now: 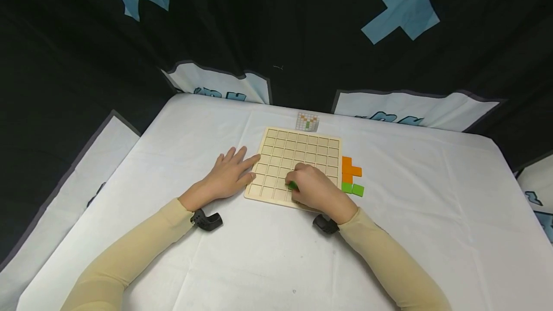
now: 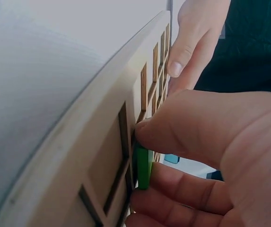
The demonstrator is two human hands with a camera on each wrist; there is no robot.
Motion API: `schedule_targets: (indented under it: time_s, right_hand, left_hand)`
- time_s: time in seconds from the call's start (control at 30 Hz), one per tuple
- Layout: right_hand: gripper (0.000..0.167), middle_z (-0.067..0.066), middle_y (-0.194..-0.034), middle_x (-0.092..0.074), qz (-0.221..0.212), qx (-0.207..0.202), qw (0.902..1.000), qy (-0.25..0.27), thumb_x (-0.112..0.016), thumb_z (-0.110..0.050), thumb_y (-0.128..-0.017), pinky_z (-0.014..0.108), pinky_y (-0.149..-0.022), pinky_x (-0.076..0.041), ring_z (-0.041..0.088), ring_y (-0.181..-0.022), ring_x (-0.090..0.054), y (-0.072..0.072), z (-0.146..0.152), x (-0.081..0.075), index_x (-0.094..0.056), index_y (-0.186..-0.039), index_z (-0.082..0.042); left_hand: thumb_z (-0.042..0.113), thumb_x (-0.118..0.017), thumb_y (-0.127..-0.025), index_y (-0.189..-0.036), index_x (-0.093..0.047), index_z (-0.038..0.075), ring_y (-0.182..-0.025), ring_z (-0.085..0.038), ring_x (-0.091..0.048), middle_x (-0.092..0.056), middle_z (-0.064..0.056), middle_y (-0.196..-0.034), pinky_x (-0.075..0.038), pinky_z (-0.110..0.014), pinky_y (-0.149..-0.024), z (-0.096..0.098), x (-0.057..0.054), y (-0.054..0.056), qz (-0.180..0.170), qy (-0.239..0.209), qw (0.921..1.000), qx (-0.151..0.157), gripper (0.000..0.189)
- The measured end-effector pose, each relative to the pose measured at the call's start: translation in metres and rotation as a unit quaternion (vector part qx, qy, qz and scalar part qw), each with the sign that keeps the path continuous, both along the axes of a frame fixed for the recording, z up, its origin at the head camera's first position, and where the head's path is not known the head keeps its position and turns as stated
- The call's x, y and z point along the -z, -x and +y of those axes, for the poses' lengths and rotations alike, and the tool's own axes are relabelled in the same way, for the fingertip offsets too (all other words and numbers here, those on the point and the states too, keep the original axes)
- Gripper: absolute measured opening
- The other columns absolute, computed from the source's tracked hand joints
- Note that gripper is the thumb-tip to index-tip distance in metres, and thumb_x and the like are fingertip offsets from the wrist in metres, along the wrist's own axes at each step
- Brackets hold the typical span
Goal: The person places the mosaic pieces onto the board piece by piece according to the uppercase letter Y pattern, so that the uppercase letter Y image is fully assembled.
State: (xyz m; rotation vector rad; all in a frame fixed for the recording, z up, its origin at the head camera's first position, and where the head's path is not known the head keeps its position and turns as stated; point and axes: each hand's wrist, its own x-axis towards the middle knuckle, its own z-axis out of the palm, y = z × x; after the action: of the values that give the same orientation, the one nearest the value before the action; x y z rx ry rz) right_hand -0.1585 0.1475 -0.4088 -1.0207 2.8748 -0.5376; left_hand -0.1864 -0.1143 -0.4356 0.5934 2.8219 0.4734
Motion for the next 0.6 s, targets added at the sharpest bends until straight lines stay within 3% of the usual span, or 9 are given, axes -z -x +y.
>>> schedule_targets:
  time_s: [0.6]
  right_hand:
    - [0.023, 0.004, -0.094, -0.071, 0.004, 0.003, 1.0, -0.003, -0.074, 0.0, -0.08, 0.034, -0.08, -0.055, 0.015, -0.083, -0.059, -0.0007, -0.0007, -0.0007, -0.08, -0.101, -0.007]
  left_hand:
    - [0.045, -0.041, -0.107, -0.161, -0.033, 0.025, -0.156, -0.052, -0.007, -0.016, -0.024, -0.17, -0.01, -0.072, -0.122, -0.0001, 0.0007, 0.0015, -0.003, 0.004, 1.0, -0.001, 0.058]
